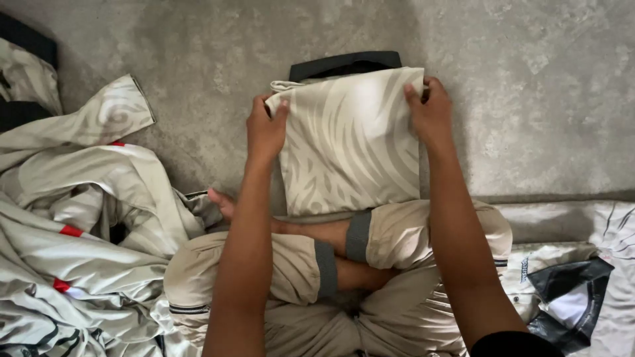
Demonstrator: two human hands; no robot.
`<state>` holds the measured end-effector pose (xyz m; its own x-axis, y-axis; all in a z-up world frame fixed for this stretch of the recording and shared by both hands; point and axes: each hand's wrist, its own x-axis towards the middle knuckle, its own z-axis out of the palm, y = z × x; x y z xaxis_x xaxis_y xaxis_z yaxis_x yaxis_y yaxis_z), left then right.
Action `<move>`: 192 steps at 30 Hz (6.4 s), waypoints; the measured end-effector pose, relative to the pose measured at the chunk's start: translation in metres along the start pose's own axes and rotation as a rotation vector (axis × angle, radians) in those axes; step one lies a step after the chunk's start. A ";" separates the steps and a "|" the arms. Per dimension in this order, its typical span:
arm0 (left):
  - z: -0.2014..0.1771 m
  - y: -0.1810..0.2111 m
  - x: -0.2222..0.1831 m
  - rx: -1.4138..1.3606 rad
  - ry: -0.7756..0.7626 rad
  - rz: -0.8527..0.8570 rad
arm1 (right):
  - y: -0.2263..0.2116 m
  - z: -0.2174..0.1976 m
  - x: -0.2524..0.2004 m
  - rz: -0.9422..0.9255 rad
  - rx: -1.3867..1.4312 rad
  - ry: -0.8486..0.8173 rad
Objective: Folding a pile of jerseys while sitting on the floor
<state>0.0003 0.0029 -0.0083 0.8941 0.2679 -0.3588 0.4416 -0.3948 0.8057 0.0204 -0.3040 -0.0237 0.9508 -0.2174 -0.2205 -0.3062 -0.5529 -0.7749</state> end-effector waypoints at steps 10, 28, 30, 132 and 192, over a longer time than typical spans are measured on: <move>0.015 -0.027 0.010 -0.295 0.073 0.056 | 0.008 -0.005 0.002 -0.009 0.168 -0.140; 0.007 0.001 -0.002 -0.307 0.102 0.046 | -0.006 -0.016 -0.001 0.077 0.211 -0.188; 0.006 0.003 -0.003 -0.343 0.116 0.044 | -0.004 -0.018 0.000 0.077 0.204 -0.182; 0.012 -0.099 -0.046 0.133 -0.222 -0.210 | 0.032 -0.005 -0.080 0.159 -0.182 -0.387; -0.013 -0.018 0.026 -0.181 0.019 0.149 | -0.035 -0.010 0.002 0.155 0.204 -0.201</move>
<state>0.0146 0.0285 -0.0263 0.9463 0.2356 -0.2215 0.2824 -0.2682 0.9210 0.0327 -0.2932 0.0083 0.8900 -0.1118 -0.4420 -0.4516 -0.3490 -0.8211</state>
